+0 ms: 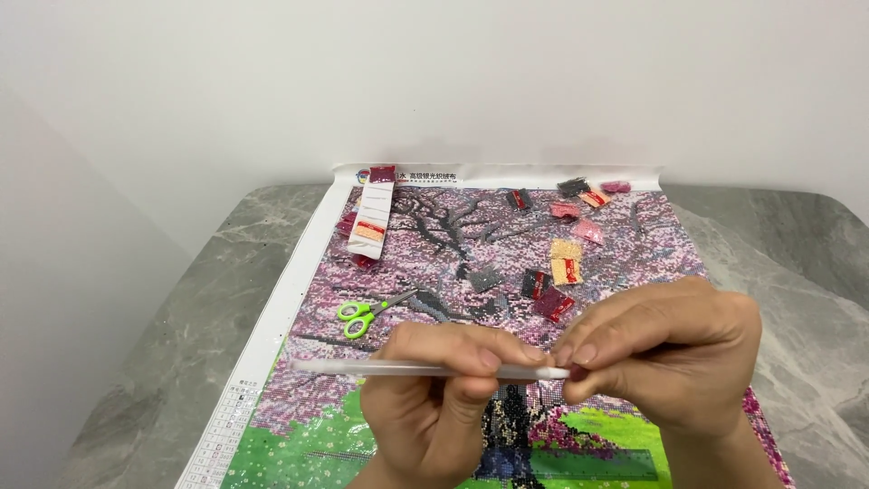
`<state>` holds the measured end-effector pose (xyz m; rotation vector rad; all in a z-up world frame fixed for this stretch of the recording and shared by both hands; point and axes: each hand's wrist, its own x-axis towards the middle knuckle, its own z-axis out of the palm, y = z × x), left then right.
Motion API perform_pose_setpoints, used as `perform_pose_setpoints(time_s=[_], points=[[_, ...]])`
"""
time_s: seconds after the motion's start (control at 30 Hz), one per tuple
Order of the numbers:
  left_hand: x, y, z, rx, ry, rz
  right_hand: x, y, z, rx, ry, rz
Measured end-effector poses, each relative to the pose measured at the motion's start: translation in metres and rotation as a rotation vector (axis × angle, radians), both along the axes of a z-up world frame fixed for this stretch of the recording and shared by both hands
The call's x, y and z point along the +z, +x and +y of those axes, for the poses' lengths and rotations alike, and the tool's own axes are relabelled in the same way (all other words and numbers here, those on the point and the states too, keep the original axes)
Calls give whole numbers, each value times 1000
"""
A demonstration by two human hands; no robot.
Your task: A person is seen performing diamond painting, which involves using a specialized pen tool to pick up small resin 'diamonds' and place them onto a coded, adhesive canvas to create a mosaic image.
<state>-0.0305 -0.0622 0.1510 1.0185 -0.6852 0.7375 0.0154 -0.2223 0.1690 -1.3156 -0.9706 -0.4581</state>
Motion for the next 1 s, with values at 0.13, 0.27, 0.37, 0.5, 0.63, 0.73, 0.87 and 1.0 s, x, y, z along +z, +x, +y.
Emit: perform_pose_setpoints(time_s=[0.13,0.27,0.37,0.5,0.63,0.73,0.87,1.0], points=[[3,1,0,-107,-39,8,1,0,0,-1,9,-15],[4,-2,-3,-120,-106,44,1,0,0,8,13,-7],[3,-2,-3,-96,-100,58,2,-1,0,11,5,-22],[4,-2,-2,-88,-68,40,2,-1,0,8,4,-35],[6,-2,1,-104,-30,35,3,-2,1,-24,-7,-34],[5,-3,1,-86,-26,49,3,-2,3,29,22,-39],[3,-3,2,-142,-53,57,3,-2,3,46,35,-38],[4,-3,0,-161,-85,45,3,-1,2,72,34,-57]])
